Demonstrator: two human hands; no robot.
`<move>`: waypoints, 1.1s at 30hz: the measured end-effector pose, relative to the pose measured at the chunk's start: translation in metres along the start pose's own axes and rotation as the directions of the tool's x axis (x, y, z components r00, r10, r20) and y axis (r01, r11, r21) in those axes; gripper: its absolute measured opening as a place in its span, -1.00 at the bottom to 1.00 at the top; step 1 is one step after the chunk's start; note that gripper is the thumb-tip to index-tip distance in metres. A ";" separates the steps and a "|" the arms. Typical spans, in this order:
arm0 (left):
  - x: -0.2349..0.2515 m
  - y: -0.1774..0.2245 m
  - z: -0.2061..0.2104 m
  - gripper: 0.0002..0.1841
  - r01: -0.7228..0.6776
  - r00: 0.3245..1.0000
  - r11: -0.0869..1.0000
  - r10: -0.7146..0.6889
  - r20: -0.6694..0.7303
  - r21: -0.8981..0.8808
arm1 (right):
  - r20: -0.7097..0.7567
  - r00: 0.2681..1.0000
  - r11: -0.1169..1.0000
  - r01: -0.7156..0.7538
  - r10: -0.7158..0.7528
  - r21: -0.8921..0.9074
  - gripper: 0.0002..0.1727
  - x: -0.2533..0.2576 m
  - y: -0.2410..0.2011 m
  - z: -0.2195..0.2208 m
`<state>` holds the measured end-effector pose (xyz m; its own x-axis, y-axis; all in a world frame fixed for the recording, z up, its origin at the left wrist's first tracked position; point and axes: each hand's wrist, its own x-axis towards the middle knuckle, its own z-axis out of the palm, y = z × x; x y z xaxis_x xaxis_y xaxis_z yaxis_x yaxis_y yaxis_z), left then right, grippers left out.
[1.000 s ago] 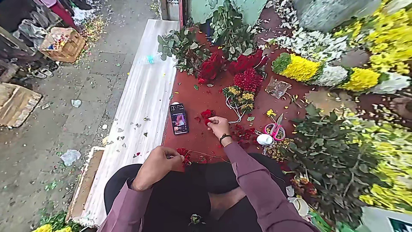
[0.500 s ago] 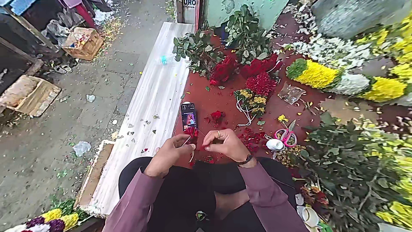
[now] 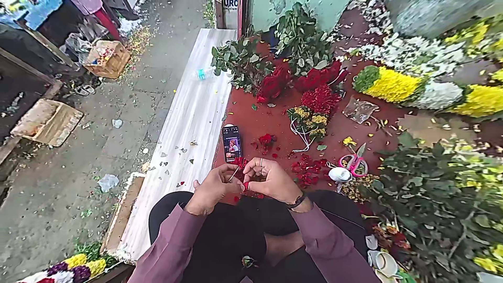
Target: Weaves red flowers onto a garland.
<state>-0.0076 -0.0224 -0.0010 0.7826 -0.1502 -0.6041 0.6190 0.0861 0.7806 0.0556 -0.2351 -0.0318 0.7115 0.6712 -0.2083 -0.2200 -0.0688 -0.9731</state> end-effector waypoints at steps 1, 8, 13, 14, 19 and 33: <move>0.000 -0.001 0.000 -0.38 -0.002 1.000 1.000 0.001 -0.010 -0.012 | 0.062 0.998 1.000 0.023 -0.023 0.006 -0.53 0.000 0.000 -0.003; 0.003 -0.003 -0.005 -0.31 0.009 0.999 0.998 -0.012 -0.046 -0.064 | 0.106 0.961 0.958 0.266 -0.255 -0.108 -0.64 -0.002 0.014 0.003; 0.003 -0.003 -0.007 -0.22 0.015 0.998 0.999 -0.017 -0.061 -0.031 | 0.044 0.945 0.942 0.327 -0.325 -0.071 -0.70 0.000 0.020 0.007; 0.002 -0.003 -0.007 -0.19 0.020 0.998 1.000 -0.022 -0.061 -0.023 | 0.041 0.947 0.945 0.322 -0.320 -0.054 -0.68 0.000 0.020 0.008; 0.001 -0.002 -0.013 -0.07 0.041 0.999 0.999 -0.041 -0.005 0.003 | 0.028 0.957 0.955 0.284 -0.287 0.091 -0.60 -0.001 0.022 0.012; 0.001 -0.006 -0.007 -0.74 -0.099 0.988 0.944 0.131 -0.082 0.315 | -0.413 0.906 0.956 0.036 0.092 0.291 -0.48 0.000 0.025 0.027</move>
<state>-0.0101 -0.0161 -0.0075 0.8597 -0.0568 -0.5077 0.4862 -0.2140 0.8473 0.0323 -0.2171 -0.0532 0.9002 0.2967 -0.3187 -0.3788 0.1730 -0.9091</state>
